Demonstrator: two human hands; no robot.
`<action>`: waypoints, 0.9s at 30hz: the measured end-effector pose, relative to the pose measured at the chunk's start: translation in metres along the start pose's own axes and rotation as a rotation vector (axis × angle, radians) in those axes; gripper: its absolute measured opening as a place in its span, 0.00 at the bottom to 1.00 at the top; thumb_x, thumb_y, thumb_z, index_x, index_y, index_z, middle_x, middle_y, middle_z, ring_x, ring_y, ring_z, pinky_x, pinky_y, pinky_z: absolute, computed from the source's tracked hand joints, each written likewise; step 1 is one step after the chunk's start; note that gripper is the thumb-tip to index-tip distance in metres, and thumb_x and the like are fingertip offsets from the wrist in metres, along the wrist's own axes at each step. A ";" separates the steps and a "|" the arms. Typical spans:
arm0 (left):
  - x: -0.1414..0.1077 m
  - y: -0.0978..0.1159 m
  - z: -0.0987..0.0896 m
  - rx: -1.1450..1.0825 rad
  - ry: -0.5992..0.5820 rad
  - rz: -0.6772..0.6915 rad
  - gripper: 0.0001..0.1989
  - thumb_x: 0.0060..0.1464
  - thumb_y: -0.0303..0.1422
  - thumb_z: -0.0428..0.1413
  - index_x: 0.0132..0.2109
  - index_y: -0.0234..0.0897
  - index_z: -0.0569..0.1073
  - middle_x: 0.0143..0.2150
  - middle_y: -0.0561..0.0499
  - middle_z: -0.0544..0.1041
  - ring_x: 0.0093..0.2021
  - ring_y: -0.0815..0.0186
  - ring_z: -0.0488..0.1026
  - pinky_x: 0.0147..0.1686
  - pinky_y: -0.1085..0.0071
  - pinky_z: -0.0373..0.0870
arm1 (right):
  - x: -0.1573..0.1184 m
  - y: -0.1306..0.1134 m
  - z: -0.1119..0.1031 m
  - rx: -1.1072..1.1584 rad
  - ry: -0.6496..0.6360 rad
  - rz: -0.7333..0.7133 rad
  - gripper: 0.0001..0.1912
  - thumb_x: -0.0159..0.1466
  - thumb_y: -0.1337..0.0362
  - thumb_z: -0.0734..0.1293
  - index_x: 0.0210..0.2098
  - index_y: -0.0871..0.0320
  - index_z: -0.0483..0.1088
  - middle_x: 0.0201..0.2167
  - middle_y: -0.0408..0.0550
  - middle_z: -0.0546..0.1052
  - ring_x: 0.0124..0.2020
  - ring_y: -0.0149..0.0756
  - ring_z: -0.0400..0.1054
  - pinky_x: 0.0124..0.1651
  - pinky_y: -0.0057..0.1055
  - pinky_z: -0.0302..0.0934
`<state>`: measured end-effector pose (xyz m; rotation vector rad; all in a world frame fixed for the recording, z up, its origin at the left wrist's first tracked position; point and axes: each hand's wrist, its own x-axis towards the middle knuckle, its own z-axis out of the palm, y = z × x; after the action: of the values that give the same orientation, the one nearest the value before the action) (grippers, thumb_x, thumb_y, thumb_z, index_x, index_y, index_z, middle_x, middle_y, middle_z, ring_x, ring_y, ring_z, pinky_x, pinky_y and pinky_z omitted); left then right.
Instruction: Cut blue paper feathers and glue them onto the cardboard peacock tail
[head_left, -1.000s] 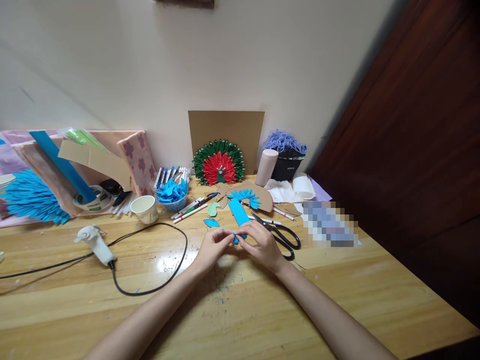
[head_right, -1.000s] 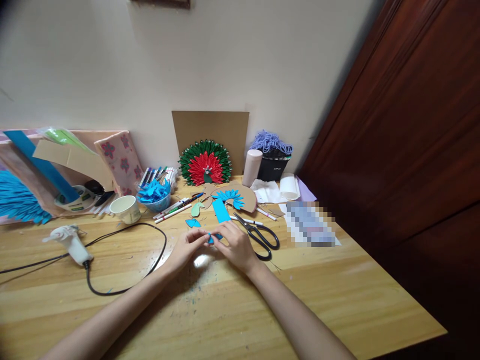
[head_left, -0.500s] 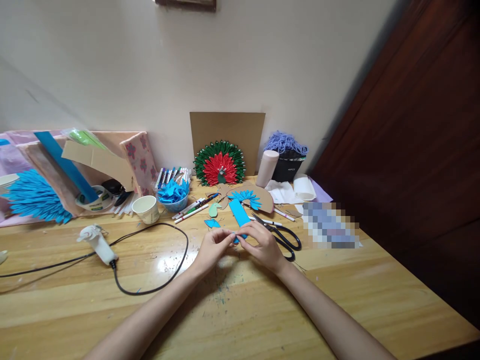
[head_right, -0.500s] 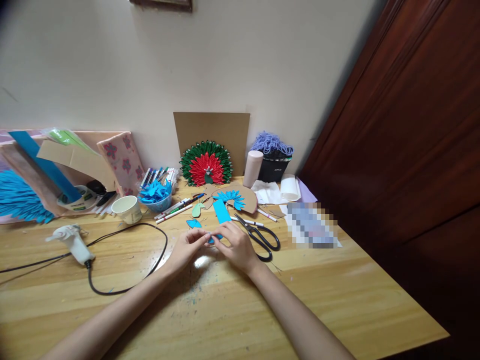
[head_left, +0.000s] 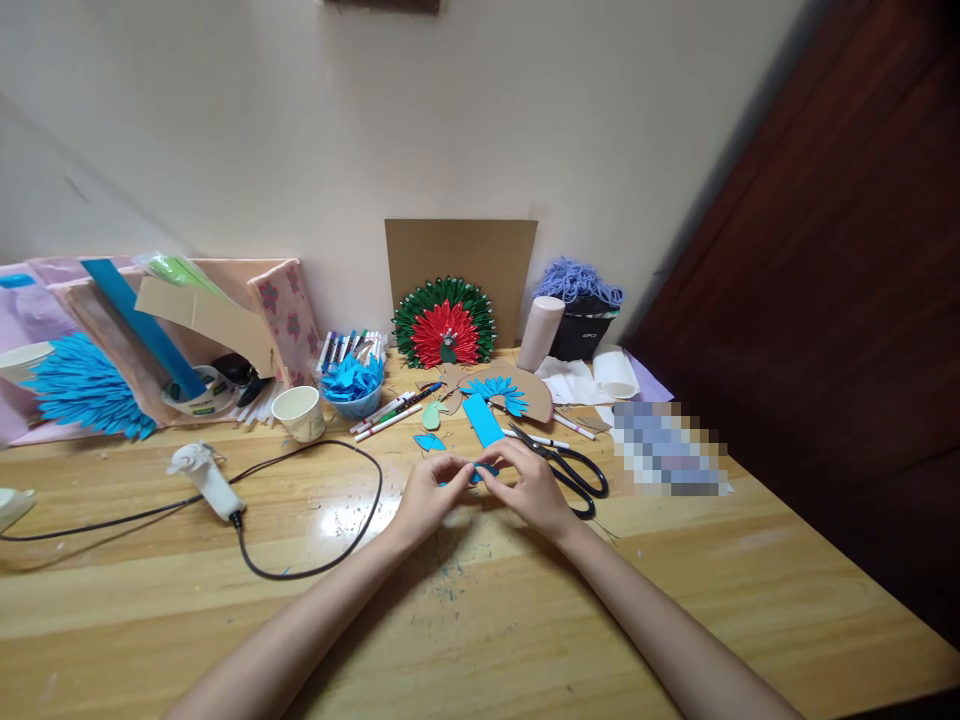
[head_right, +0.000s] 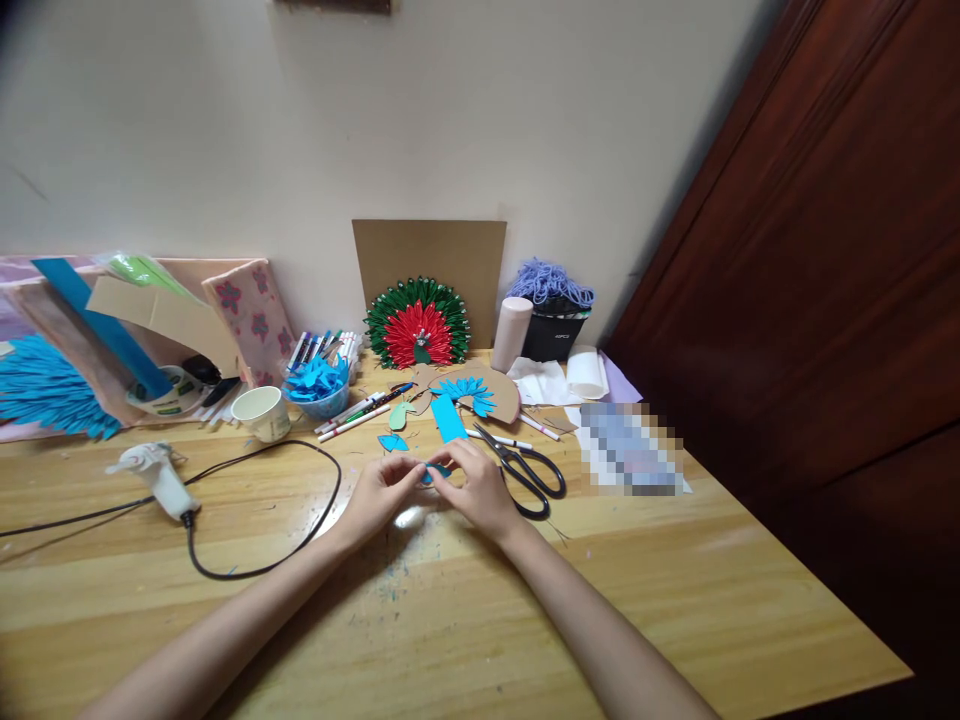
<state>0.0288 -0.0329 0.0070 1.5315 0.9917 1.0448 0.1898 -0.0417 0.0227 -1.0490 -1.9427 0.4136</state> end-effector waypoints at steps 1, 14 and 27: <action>-0.001 0.001 -0.001 0.080 0.003 0.041 0.14 0.51 0.40 0.52 0.33 0.32 0.74 0.30 0.46 0.75 0.31 0.66 0.71 0.32 0.72 0.66 | 0.000 0.000 0.000 0.002 0.000 0.005 0.04 0.58 0.69 0.62 0.33 0.56 0.68 0.30 0.46 0.71 0.31 0.34 0.66 0.34 0.30 0.62; 0.002 0.011 -0.001 -0.019 -0.099 -0.196 0.23 0.50 0.48 0.49 0.31 0.30 0.73 0.25 0.47 0.74 0.24 0.67 0.71 0.25 0.73 0.66 | 0.001 0.006 -0.006 -0.099 0.067 -0.061 0.02 0.59 0.69 0.61 0.31 0.56 0.65 0.29 0.47 0.70 0.35 0.37 0.64 0.40 0.35 0.59; 0.005 0.013 -0.004 -0.407 -0.088 -0.413 0.16 0.40 0.42 0.61 0.30 0.30 0.75 0.28 0.46 0.77 0.29 0.66 0.74 0.34 0.72 0.70 | -0.001 0.005 -0.006 -0.131 -0.018 -0.152 0.03 0.58 0.68 0.63 0.32 0.56 0.68 0.34 0.49 0.69 0.39 0.38 0.64 0.42 0.35 0.60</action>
<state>0.0280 -0.0293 0.0211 0.9795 0.9160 0.8145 0.1977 -0.0399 0.0229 -0.9737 -2.0719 0.2148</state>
